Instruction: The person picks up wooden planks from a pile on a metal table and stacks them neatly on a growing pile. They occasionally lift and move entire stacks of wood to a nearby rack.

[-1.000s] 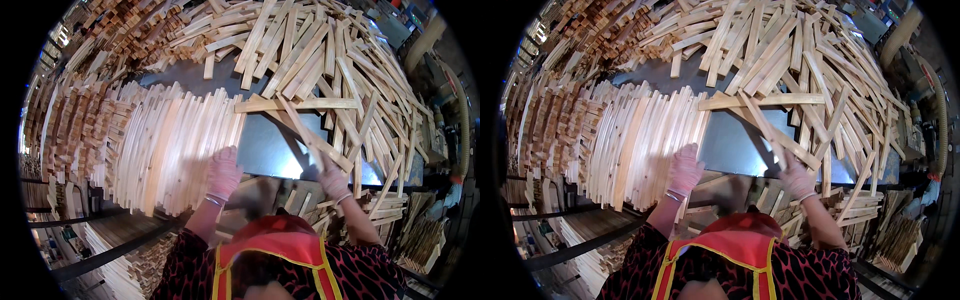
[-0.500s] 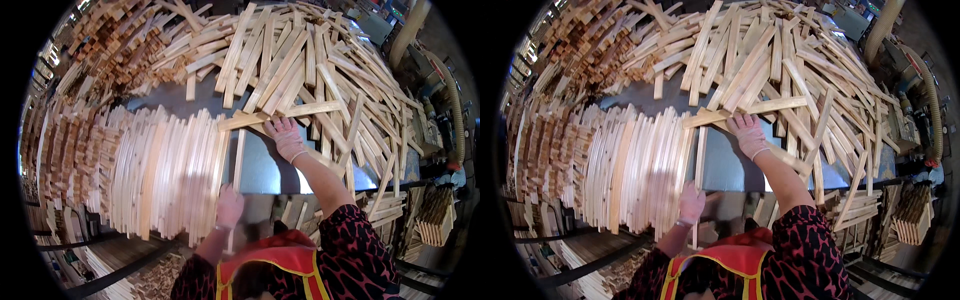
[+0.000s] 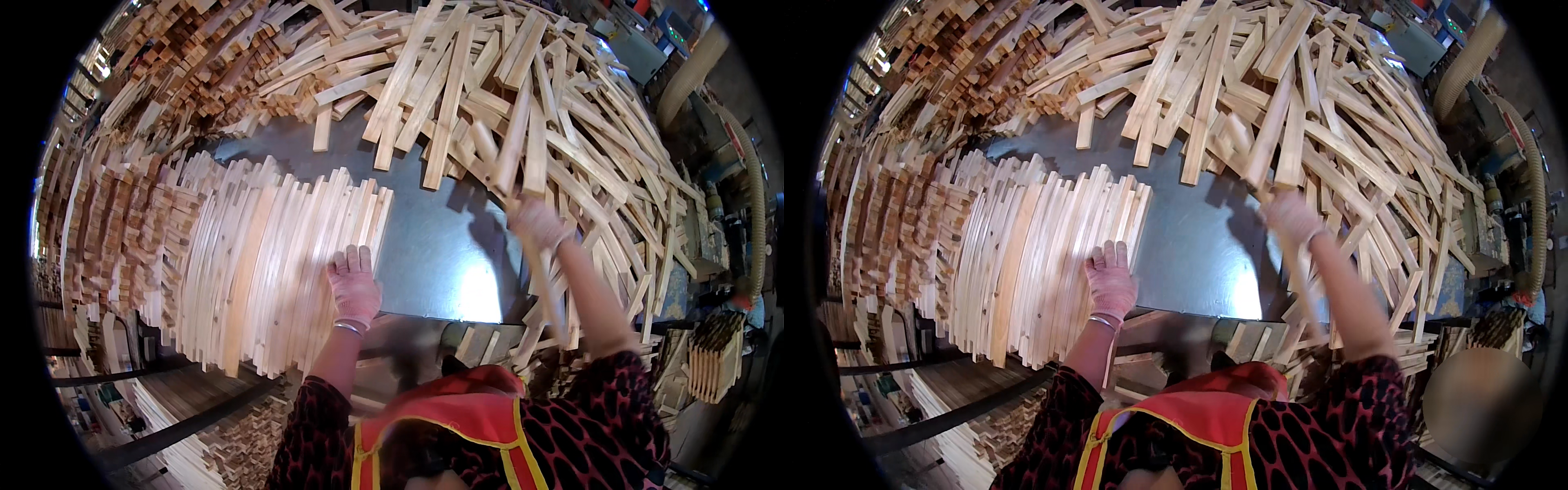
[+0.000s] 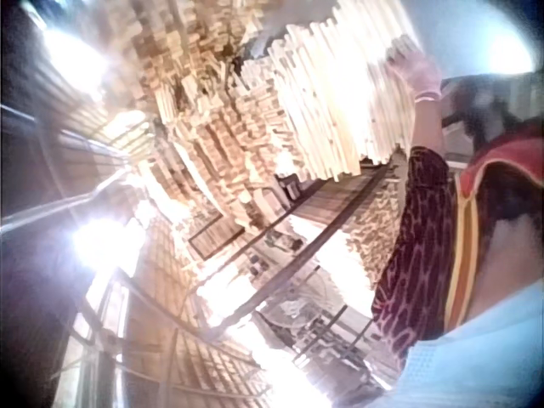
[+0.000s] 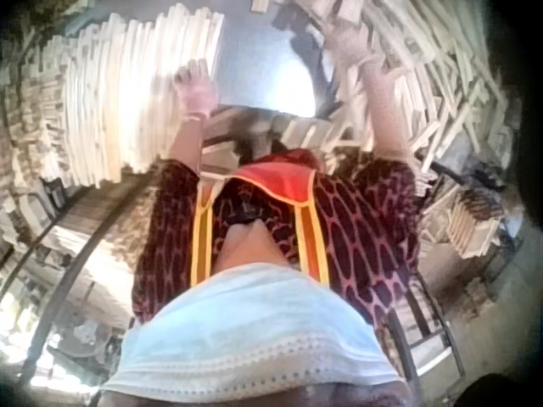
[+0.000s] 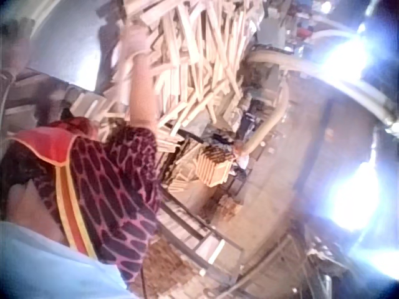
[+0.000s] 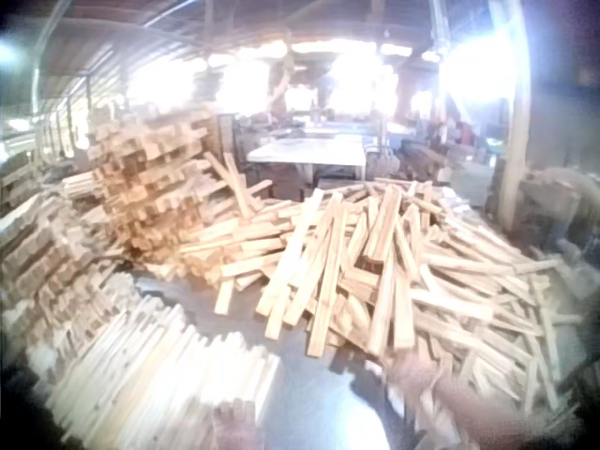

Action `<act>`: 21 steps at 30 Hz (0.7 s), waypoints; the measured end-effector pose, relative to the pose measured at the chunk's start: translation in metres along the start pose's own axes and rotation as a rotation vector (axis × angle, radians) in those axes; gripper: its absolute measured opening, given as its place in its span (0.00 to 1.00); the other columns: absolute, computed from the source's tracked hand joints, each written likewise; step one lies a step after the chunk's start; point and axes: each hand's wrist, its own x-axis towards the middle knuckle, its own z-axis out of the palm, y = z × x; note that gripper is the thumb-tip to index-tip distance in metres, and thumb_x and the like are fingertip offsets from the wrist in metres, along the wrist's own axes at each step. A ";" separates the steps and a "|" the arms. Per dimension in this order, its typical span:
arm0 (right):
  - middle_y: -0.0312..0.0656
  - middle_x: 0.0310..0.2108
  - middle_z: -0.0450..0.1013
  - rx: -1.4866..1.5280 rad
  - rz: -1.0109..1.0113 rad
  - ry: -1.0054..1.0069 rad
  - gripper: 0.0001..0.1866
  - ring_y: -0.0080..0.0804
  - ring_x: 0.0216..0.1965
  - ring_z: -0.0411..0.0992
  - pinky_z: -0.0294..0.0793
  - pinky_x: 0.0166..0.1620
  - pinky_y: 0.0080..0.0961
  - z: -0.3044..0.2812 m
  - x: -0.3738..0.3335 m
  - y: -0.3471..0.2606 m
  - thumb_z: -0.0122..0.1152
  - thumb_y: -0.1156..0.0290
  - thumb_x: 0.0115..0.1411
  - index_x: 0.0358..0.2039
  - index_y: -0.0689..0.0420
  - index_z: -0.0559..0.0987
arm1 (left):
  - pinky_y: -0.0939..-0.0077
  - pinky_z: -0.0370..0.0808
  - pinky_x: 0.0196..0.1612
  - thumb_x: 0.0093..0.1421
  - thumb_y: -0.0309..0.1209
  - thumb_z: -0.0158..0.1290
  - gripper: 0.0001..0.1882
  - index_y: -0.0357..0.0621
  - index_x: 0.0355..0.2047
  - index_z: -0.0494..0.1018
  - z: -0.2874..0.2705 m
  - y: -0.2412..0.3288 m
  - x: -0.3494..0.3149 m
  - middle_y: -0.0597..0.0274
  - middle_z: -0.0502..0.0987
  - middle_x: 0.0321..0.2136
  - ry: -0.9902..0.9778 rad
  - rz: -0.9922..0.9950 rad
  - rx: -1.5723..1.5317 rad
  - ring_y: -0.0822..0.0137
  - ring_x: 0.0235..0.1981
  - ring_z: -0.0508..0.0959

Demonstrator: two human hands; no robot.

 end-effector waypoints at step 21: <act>0.53 0.63 0.70 -0.270 0.347 0.393 0.39 0.56 0.67 0.65 0.71 0.61 0.50 -0.097 0.072 -0.083 0.66 0.53 0.58 0.67 0.55 0.67 | 0.43 0.52 0.74 0.51 0.42 0.60 0.45 0.45 0.70 0.64 -0.006 0.012 -0.021 0.49 0.65 0.68 -0.072 -0.002 -0.040 0.43 0.70 0.61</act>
